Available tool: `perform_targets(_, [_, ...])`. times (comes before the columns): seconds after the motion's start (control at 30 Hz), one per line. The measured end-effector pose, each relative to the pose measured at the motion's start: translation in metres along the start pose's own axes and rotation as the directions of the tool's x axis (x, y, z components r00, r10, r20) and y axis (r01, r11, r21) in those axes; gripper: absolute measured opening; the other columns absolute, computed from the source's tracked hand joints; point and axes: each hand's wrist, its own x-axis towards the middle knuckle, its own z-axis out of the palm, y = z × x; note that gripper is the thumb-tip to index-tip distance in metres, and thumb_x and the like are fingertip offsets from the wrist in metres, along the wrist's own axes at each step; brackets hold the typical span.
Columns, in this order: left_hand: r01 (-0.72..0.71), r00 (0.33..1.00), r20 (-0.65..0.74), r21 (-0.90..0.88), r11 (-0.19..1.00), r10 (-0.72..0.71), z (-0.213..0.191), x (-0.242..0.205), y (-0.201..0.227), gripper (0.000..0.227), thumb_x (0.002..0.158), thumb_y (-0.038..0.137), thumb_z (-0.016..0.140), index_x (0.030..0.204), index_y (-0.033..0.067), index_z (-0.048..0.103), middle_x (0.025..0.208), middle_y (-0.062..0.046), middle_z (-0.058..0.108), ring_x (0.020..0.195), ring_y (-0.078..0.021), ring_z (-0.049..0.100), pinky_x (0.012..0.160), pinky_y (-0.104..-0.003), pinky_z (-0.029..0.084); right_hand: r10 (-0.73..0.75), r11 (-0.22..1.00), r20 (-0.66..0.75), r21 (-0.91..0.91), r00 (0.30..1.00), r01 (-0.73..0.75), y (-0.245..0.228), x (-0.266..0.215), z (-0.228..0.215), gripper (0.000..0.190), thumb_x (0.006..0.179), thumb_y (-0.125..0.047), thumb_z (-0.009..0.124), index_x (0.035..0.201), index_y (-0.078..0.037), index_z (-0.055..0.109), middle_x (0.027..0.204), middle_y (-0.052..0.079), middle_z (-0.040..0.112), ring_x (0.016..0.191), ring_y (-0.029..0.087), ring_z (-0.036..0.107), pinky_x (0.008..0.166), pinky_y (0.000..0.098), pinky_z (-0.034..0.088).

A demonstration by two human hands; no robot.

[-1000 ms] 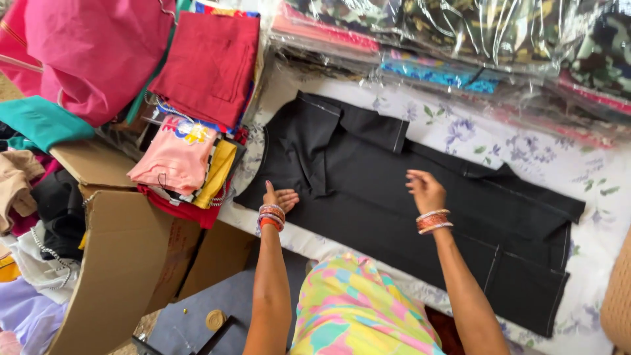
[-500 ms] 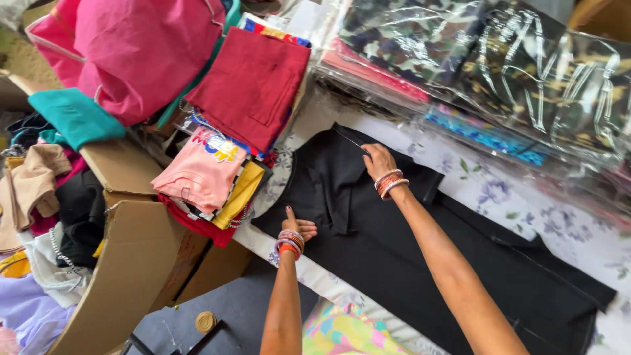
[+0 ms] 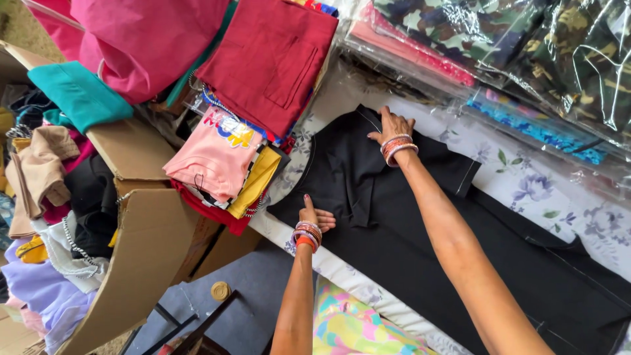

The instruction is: Folding and sorting various garments on a table and into boxes.

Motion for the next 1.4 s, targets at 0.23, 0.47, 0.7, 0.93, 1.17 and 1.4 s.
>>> perform_targets(0.23, [0.017, 1.000, 0.011, 0.022, 1.000, -0.017, 0.000, -0.005, 0.005, 0.109, 0.097, 0.073, 0.006, 0.086, -0.0100, 0.075, 0.079, -0.022, 0.077, 0.061, -0.0300, 0.074, 0.050, -0.031, 0.057, -0.256, 0.924, -0.150, 0.250, 0.955, 0.288, -0.004, -0.036, -0.020, 0.037, 0.083, -0.032, 0.083, 0.114, -0.017, 0.070, 0.103, 0.005, 0.072, 0.104, 0.026, 0.064, 0.103, 0.0451, 0.032])
perform_targets(0.47, [0.003, 0.999, 0.048, -0.005, 1.000, -0.003, -0.001, 0.003, 0.001, 0.120, 0.089, 0.082, -0.002, 0.090, -0.0105, 0.075, 0.085, -0.022, 0.078, 0.068, -0.0303, 0.076, 0.055, -0.030, 0.059, -0.525, 0.737, -0.282, 0.322, 0.803, 0.595, 0.002, -0.189, -0.133, 0.018, 0.077, -0.013, 0.080, 0.093, -0.021, 0.078, 0.115, 0.000, 0.065, 0.120, 0.022, 0.058, 0.112, 0.0427, 0.031])
perform_targets(0.7, [0.050, 0.989, 0.143, -0.092, 0.994, -0.037, -0.008, -0.008, 0.006, 0.133, 0.076, 0.094, 0.001, 0.114, -0.0159, 0.066, 0.101, -0.027, 0.076, 0.088, -0.0367, 0.076, 0.075, -0.036, 0.060, -0.339, 0.909, -0.352, 0.115, 0.872, 0.400, 0.070, -0.380, -0.131, 0.029, 0.066, -0.004, 0.082, 0.085, -0.026, 0.079, 0.123, -0.001, 0.065, 0.121, 0.025, 0.056, 0.107, 0.0454, 0.036])
perform_targets(0.93, [0.191, 0.928, 0.366, -0.302, 0.934, -0.072, -0.041, -0.015, 0.005, 0.147, 0.063, 0.103, 0.025, 0.152, -0.0136, 0.017, 0.154, -0.034, 0.034, 0.139, -0.0500, 0.044, 0.110, -0.058, 0.043, 0.144, 0.943, -0.108, 0.318, 0.984, -0.103, 0.073, -0.472, 0.012, 0.022, 0.084, -0.001, 0.073, 0.096, -0.018, 0.080, 0.124, 0.003, 0.065, 0.081, 0.017, 0.071, 0.072, 0.0314, 0.059])
perform_targets(1.17, [0.203, 0.945, 0.317, -0.371, 0.906, -0.082, -0.070, 0.018, -0.003, 0.107, 0.065, 0.059, 0.074, 0.148, -0.0002, 0.042, 0.153, -0.023, 0.044, 0.139, -0.0433, 0.047, 0.113, -0.064, 0.038, 0.197, 0.957, -0.317, 0.267, 0.928, -0.111, 0.094, -0.500, 0.090, 0.029, 0.091, 0.009, 0.058, 0.089, -0.013, 0.076, 0.127, 0.011, 0.067, 0.103, 0.028, 0.070, 0.087, 0.0377, 0.058])
perform_targets(1.4, [0.107, 0.968, 0.251, -0.319, 0.942, -0.025, -0.097, 0.075, -0.030, 0.060, 0.085, 0.012, 0.074, 0.135, -0.0033, 0.045, 0.141, -0.026, 0.049, 0.129, -0.0458, 0.050, 0.108, -0.064, 0.040, 0.293, 0.939, -0.432, 0.299, 0.853, -0.171, 0.059, -0.424, 0.048, 0.021, 0.095, -0.002, 0.060, 0.107, -0.010, 0.075, 0.112, 0.009, 0.071, 0.104, 0.030, 0.067, 0.097, 0.0396, 0.051])
